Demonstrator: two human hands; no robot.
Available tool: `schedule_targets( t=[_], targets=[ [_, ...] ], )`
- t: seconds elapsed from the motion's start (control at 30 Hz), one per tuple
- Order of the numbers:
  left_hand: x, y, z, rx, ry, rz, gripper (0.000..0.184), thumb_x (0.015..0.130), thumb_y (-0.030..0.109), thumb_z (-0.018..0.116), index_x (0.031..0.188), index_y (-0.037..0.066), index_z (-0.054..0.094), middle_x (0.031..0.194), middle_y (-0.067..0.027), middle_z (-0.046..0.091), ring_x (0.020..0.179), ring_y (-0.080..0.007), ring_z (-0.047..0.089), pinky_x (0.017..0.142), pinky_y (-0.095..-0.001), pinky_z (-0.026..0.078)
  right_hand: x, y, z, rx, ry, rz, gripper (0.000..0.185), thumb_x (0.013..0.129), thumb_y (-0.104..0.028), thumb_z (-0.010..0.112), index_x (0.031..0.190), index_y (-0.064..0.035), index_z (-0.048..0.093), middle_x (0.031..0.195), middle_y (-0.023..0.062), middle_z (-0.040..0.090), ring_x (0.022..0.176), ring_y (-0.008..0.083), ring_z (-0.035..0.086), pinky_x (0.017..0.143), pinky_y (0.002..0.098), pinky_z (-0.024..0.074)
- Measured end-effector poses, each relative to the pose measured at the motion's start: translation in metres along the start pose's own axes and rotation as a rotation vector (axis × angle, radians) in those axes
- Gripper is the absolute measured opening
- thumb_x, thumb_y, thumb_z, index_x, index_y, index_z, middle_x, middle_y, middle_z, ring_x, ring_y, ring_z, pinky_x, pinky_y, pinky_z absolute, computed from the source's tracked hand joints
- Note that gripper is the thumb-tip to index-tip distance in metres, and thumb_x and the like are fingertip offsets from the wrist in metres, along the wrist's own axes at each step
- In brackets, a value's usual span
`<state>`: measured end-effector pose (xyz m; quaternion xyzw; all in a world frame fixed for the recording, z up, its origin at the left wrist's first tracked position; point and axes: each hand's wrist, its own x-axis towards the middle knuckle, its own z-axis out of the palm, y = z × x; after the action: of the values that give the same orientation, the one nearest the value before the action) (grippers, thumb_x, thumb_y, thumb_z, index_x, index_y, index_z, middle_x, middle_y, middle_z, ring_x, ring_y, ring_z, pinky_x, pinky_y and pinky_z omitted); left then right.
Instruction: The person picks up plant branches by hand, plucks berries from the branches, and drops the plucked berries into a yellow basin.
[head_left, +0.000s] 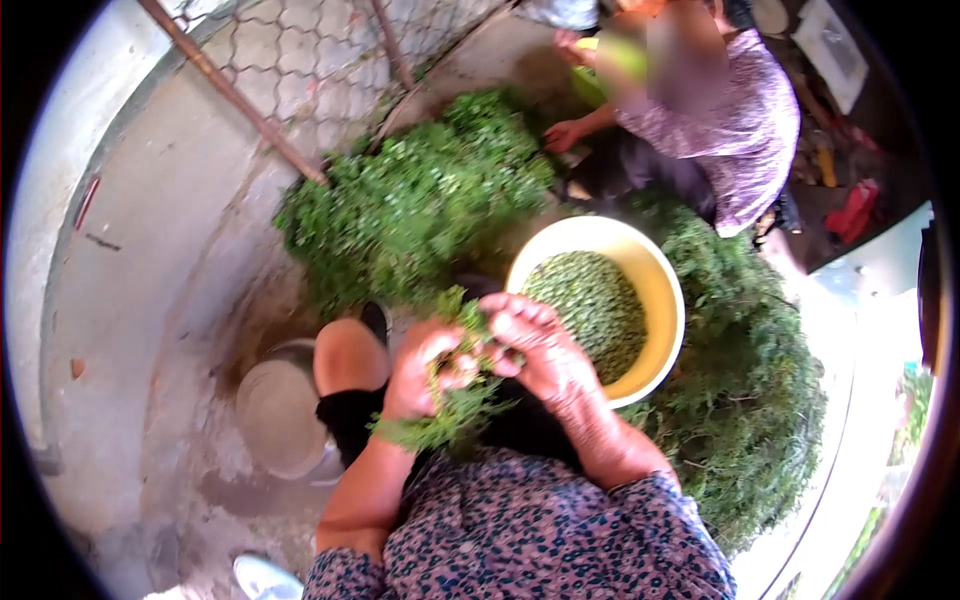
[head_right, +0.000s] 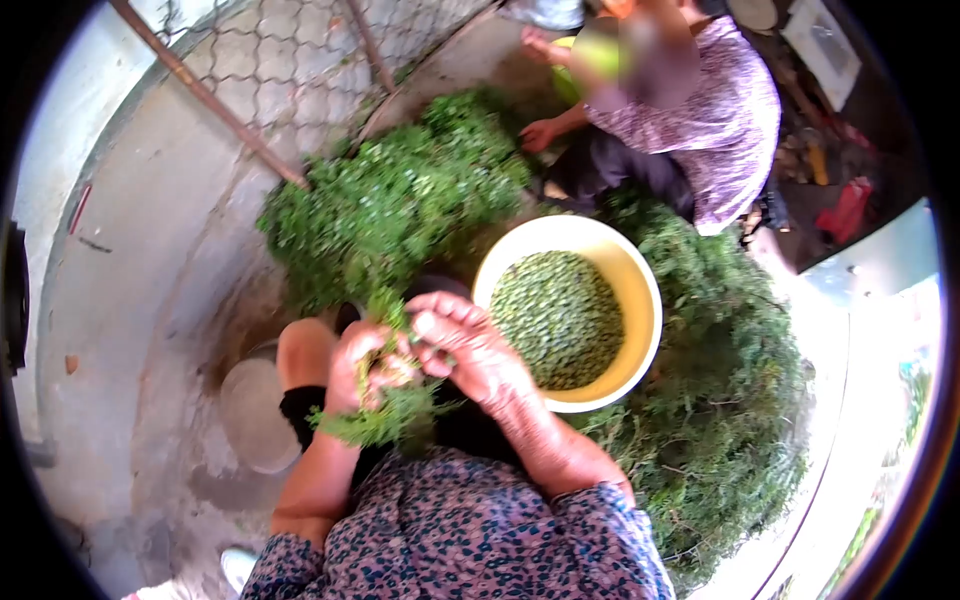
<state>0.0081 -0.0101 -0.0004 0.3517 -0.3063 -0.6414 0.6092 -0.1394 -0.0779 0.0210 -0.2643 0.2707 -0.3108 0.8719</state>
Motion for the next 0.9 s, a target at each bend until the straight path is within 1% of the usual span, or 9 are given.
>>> schedule_targets(
  t=[0.03, 0.07, 0.13, 0.23, 0.43, 0.53, 0.6, 0.7, 0.9],
  targets=[
    [0.001, 0.005, 0.0, -0.167, 0.03, -0.13, 0.015, 0.084, 0.009, 0.047, 0.087, -0.003, 0.055, 0.073, -0.0044, 0.052, 0.057, -0.0062, 0.046, 0.042, -0.0174, 0.03, 0.002, 0.0, -0.003, -0.009, -0.022, -0.003, 0.017, 0.081, -0.014, 0.063, 0.094, -0.0045, 0.058, 0.07, 0.0013, 0.057, 0.054, 0.0081, 0.049, 0.044, 0.0193, 0.0333],
    [0.002, 0.0, -0.004, -0.178, 0.021, -0.1, 0.014, 0.085, 0.011, 0.049, 0.084, -0.001, 0.055, 0.072, -0.0041, 0.052, 0.053, -0.0059, 0.043, 0.041, -0.0173, 0.03, 0.004, 0.001, -0.007, -0.012, -0.049, 0.0, 0.015, 0.081, -0.012, 0.063, 0.093, -0.0046, 0.058, 0.07, 0.0006, 0.057, 0.055, 0.0076, 0.05, 0.044, 0.0189, 0.0334],
    [0.002, 0.003, 0.009, -0.26, 0.222, -0.161, 0.012, 0.084, 0.013, 0.053, 0.083, 0.001, 0.055, 0.07, -0.0035, 0.052, 0.048, -0.0053, 0.04, 0.04, -0.0171, 0.03, 0.004, 0.004, -0.008, -0.055, -0.039, -0.019, 0.012, 0.081, -0.01, 0.063, 0.091, -0.0051, 0.058, 0.069, -0.0011, 0.056, 0.055, 0.0064, 0.05, 0.043, 0.0178, 0.0338],
    [0.004, 0.004, 0.014, -0.175, 0.4, -0.202, 0.009, 0.083, 0.012, 0.056, 0.081, 0.003, 0.056, 0.062, -0.002, 0.048, 0.043, -0.0055, 0.037, 0.039, -0.0196, 0.031, 0.002, 0.007, -0.007, -0.233, 0.004, -0.089, 0.011, 0.081, -0.008, 0.064, 0.09, -0.0058, 0.057, 0.066, -0.0038, 0.052, 0.053, 0.003, 0.045, 0.043, 0.0165, 0.0334],
    [0.004, -0.005, 0.006, -0.07, 0.414, -0.121, 0.006, 0.081, 0.008, 0.059, 0.085, 0.004, 0.06, 0.064, 0.0017, 0.05, 0.046, -0.0036, 0.04, 0.039, -0.0177, 0.03, 0.003, 0.009, -0.008, -0.269, 0.055, -0.055, 0.024, 0.08, -0.01, 0.065, 0.1, -0.0037, 0.056, 0.067, -0.0035, 0.05, 0.054, 0.0031, 0.044, 0.043, 0.016, 0.0316],
    [0.003, -0.002, 0.01, -0.056, 0.443, -0.088, 0.005, 0.078, 0.005, 0.062, 0.083, 0.005, 0.062, 0.063, 0.0043, 0.051, 0.046, -0.0029, 0.041, 0.04, -0.0179, 0.03, 0.0, 0.008, -0.006, -0.372, 0.078, -0.014, 0.023, 0.08, -0.017, 0.066, 0.096, -0.0031, 0.058, 0.067, -0.0039, 0.051, 0.054, 0.0032, 0.045, 0.044, 0.0157, 0.0316],
    [0.001, -0.002, 0.012, 0.034, 0.429, -0.043, 0.005, 0.077, 0.004, 0.062, 0.082, 0.005, 0.062, 0.063, 0.0038, 0.053, 0.047, -0.0023, 0.041, 0.04, -0.018, 0.03, -0.001, 0.007, -0.005, -0.393, 0.113, -0.038, 0.018, 0.08, -0.015, 0.065, 0.09, -0.0014, 0.06, 0.066, -0.0022, 0.052, 0.053, 0.005, 0.045, 0.043, 0.0168, 0.0325],
    [-0.002, 0.0, 0.012, -0.05, 0.396, -0.06, 0.006, 0.077, 0.003, 0.063, 0.083, 0.004, 0.063, 0.065, 0.003, 0.054, 0.048, -0.0028, 0.043, 0.041, -0.0179, 0.032, -0.001, 0.005, -0.01, -0.275, -0.051, -0.036, 0.017, 0.082, -0.016, 0.063, 0.091, -0.0022, 0.06, 0.065, -0.0023, 0.052, 0.049, 0.0056, 0.041, 0.041, 0.0182, 0.0279],
    [0.0, 0.0, 0.01, -0.207, 0.28, -0.091, 0.008, 0.078, 0.003, 0.063, 0.086, 0.003, 0.062, 0.07, 0.0011, 0.057, 0.051, -0.003, 0.046, 0.041, -0.0167, 0.033, -0.001, 0.006, -0.012, -0.012, -0.021, 0.073, 0.015, 0.081, -0.015, 0.064, 0.09, -0.0041, 0.06, 0.066, -0.0022, 0.053, 0.047, 0.0076, 0.042, 0.041, 0.0192, 0.0278]
  ],
)
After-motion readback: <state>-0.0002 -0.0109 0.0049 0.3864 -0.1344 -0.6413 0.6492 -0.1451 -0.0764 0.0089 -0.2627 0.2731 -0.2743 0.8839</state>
